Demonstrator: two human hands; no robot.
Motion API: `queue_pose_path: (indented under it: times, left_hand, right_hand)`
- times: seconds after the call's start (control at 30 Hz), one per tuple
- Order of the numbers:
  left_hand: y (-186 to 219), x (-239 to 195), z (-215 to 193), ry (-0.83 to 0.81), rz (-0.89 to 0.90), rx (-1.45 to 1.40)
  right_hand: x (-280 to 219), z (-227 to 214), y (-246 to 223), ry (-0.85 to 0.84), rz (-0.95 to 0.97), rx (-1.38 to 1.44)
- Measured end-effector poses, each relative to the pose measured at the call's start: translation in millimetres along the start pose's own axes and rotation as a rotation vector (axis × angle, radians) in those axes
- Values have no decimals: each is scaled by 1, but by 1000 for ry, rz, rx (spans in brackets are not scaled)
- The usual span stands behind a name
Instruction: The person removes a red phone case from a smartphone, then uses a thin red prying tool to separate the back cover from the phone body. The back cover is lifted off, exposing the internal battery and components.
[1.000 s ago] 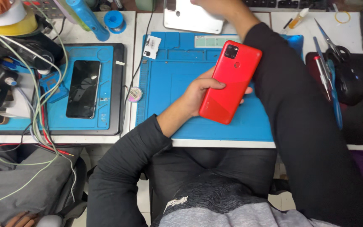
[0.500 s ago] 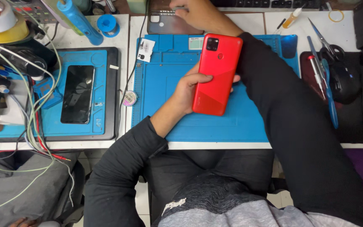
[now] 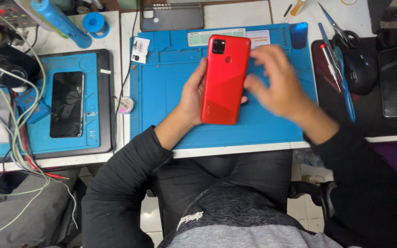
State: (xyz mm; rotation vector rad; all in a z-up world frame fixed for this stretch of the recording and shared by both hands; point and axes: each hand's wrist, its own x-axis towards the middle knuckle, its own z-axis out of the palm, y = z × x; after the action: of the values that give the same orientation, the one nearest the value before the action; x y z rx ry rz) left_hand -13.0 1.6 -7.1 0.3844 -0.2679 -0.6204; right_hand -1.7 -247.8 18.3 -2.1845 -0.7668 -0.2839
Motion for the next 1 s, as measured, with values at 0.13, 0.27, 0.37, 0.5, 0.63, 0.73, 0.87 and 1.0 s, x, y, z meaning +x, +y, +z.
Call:
queue_pose_path:
  times: [0.13,0.27,0.37,0.5,0.63,0.73,0.87,1.0]
  left_hand:
    - [-6,-1,1,111,-40,-49]
    - [-11,-1,-2,-13,-115,-94]
    - [-12,-3,-5,-156,-120,-97]
    - [-10,0,-5,81,-138,-75]
    - [-10,0,-3,197,-198,-133]
    - [-11,-2,0,6,-182,-5]
    - [-7,2,3,17,-130,32]
    - [-10,-2,1,0,-95,119]
  right_hand:
    - [-30,30,-32,-20,-591,-601]
    - [-2,12,-40,-256,-528,-651]
    - [37,-25,-36,-231,-120,-763]
    - [35,-22,-55,-46,-371,-444]
    - [21,8,-45,-228,-779,-460]
    - [42,-24,11,-38,-10,-796]
    - [39,-45,50,259,322,62]
    - [15,-20,25,-54,-59,577]
